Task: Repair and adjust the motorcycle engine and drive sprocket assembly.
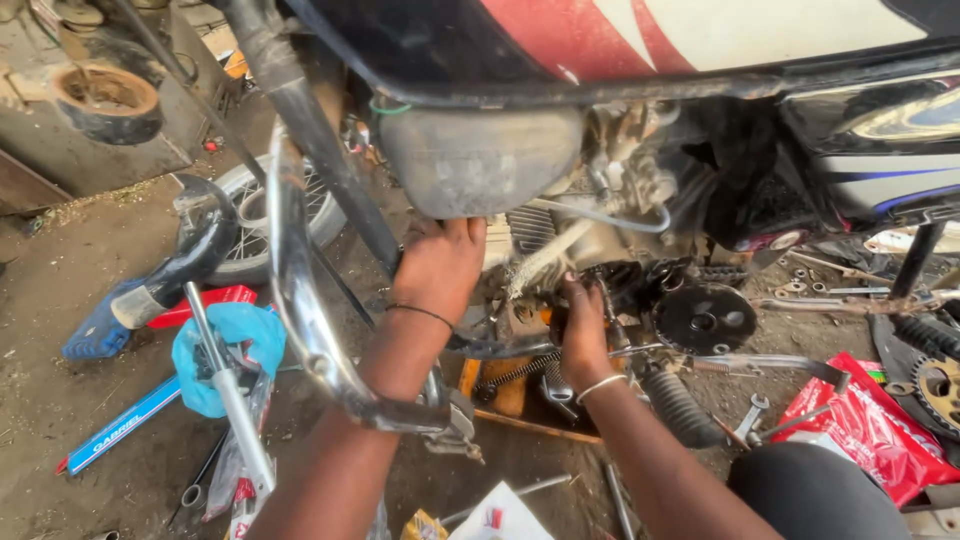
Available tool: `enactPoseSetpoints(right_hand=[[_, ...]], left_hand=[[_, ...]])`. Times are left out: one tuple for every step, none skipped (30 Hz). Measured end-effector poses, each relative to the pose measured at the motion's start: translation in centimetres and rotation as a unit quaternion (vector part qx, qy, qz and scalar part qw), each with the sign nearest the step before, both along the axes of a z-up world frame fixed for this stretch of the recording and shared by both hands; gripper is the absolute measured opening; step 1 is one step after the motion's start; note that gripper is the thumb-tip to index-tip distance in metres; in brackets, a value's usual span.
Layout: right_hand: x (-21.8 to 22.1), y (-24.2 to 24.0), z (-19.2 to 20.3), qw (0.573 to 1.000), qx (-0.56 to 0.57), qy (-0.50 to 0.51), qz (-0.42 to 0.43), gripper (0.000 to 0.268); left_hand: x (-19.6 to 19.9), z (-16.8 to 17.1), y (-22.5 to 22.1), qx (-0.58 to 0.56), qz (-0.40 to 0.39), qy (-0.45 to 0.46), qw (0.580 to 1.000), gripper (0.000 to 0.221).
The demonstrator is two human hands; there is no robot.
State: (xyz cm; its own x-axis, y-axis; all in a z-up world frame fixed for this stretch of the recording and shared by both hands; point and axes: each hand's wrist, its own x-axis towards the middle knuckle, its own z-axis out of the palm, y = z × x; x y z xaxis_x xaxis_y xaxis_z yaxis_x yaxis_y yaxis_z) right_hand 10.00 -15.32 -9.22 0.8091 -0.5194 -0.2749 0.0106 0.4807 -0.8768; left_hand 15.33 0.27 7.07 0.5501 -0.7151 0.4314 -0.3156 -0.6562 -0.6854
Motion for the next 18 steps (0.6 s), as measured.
enactPoseSetpoints(right_hand=[[-0.2,0.2,0.3,1.0,0.001,0.001,-0.001,0.101],[-0.4,0.4,0.6,1.0,0.0,0.003,0.004,0.103],[-0.6,0.5,0.9,1.0,-0.002,0.005,0.008,0.105],[-0.8,0.9,1.2,1.0,-0.001,0.005,0.007,0.105],[-0.9,1.3,1.5,0.999,-0.021,0.024,-0.015,0.106],[-1.1,1.7,1.7,0.998,-0.041,0.042,-0.037,0.106],[-0.9,2.0,0.9,0.997,-0.041,0.045,-0.039,0.106],[-0.7,2.2,0.2,0.997,-0.027,0.018,-0.067,0.108],[-0.6,2.3,-0.6,0.995,-0.014,-0.008,-0.097,0.11],[-0.7,2.2,-0.6,0.995,-0.015,-0.006,-0.1,0.11],[-0.7,2.2,-0.6,0.995,-0.042,0.019,-0.084,0.108],[-0.7,2.2,-0.5,0.994,-0.068,0.044,-0.068,0.106],[-1.0,2.2,0.0,0.994,-0.068,0.044,-0.068,0.106],[-1.4,2.2,0.6,0.995,-0.058,0.029,-0.078,0.106],[-1.5,2.3,1.2,0.995,-0.048,0.013,-0.085,0.107],[-1.7,2.4,1.7,0.995,-0.048,0.012,-0.083,0.107],[-1.9,2.6,2.2,0.996,-0.043,-0.005,-0.081,0.097],[-2.0,2.8,2.7,0.996,-0.038,-0.023,-0.079,0.09]], left_hand=[[0.2,-0.3,0.0,0.001,-0.001,0.001,1.0,0.034],[0.4,-0.5,0.1,0.001,0.001,-0.004,1.0,0.032],[0.5,-0.7,0.1,-0.001,0.003,-0.009,1.0,0.03],[0.5,-0.7,0.2,-0.001,0.002,-0.008,1.0,0.03],[0.5,-0.8,0.3,-0.016,-0.014,-0.021,1.0,0.028],[0.4,-0.9,0.4,-0.032,-0.029,-0.034,0.998,0.025],[0.2,-0.7,0.4,-0.032,-0.031,-0.032,0.998,0.025],[0.0,-0.5,0.5,-0.025,-0.032,-0.036,0.999,0.029],[-0.2,-0.3,0.4,-0.02,-0.035,-0.04,0.998,0.032],[-0.2,-0.4,0.4,-0.021,-0.038,-0.038,0.998,0.032],[-0.1,-0.3,0.3,-0.009,-0.028,-0.033,0.999,0.032],[0.0,-0.3,0.3,0.004,-0.017,-0.029,0.999,0.033],[-0.1,-0.2,0.3,0.004,-0.017,-0.028,0.999,0.033],[-0.3,-0.1,0.3,0.007,-0.015,-0.027,1.0,0.032],[-0.3,0.0,0.5,0.009,-0.01,-0.026,1.0,0.032],[-0.2,0.0,0.4,0.009,-0.008,-0.027,1.0,0.032],[-0.1,0.1,0.4,0.018,-0.004,-0.015,1.0,0.031],[0.0,0.2,0.4,0.027,0.001,-0.004,1.0,0.029]])
